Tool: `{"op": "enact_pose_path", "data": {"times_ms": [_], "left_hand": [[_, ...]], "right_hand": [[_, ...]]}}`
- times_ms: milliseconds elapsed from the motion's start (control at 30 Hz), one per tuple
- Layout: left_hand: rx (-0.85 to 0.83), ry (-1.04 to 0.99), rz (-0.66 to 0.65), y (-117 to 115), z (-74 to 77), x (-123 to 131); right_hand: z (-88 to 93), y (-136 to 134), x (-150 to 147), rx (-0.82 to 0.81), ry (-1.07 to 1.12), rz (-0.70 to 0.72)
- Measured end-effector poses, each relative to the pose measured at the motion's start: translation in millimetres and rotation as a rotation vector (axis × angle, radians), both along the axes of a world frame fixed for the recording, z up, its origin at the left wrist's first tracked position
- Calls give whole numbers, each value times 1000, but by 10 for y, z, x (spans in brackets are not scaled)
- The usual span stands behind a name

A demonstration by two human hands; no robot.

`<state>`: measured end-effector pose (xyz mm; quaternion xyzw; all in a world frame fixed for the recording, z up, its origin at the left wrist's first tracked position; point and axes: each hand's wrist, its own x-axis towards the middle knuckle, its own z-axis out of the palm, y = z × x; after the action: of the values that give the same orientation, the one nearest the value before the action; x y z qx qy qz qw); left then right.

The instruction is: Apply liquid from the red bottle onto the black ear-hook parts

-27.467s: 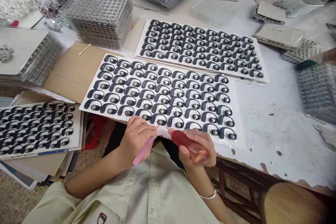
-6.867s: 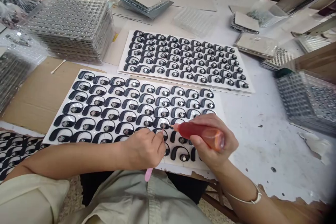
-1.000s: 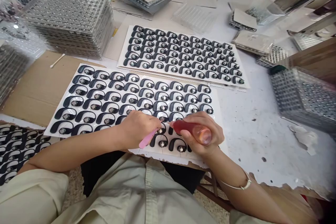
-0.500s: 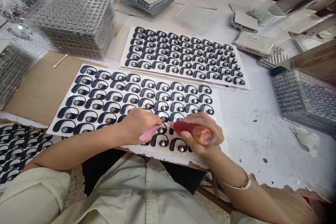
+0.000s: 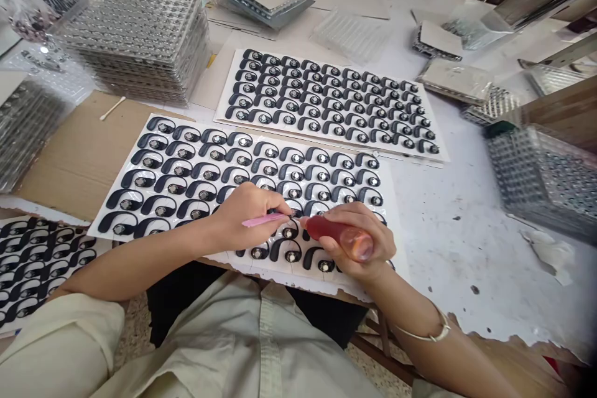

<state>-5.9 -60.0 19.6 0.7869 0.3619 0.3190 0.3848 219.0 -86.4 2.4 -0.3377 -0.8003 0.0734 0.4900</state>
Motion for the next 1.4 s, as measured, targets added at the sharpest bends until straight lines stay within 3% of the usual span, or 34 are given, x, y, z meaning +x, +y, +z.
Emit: {"op": "enact_pose_path", "data": {"times_ms": [133,333,400,567,667,767,933,1133,1400], "left_hand": [[133,-108,115,-1,-30,9],[214,-149,167,19,-70,15],[220,-144,173,35,-99,14],[290,-97,82,72,-192,30],[534,-14,49,67,-233,54],[701,59,20,47,-251,80],[828,142,40,17,-251,108],[858,295,5,-24,-235,115],[996,496,28,-129,-251,184]], "right_hand": [[15,-2,-10,-10,7,6],[-11,6,-43,-27,63,24],[20,30,-41,-88,178,24],[345,186,44,-448,604,-61],[578,300,106,-586,538,-92],[676,394,122,-491,372,-45],[490,518,74,-246,263,-23],[216,550,44,-213,189,-13],[102,530,18,-118,125,51]]}}
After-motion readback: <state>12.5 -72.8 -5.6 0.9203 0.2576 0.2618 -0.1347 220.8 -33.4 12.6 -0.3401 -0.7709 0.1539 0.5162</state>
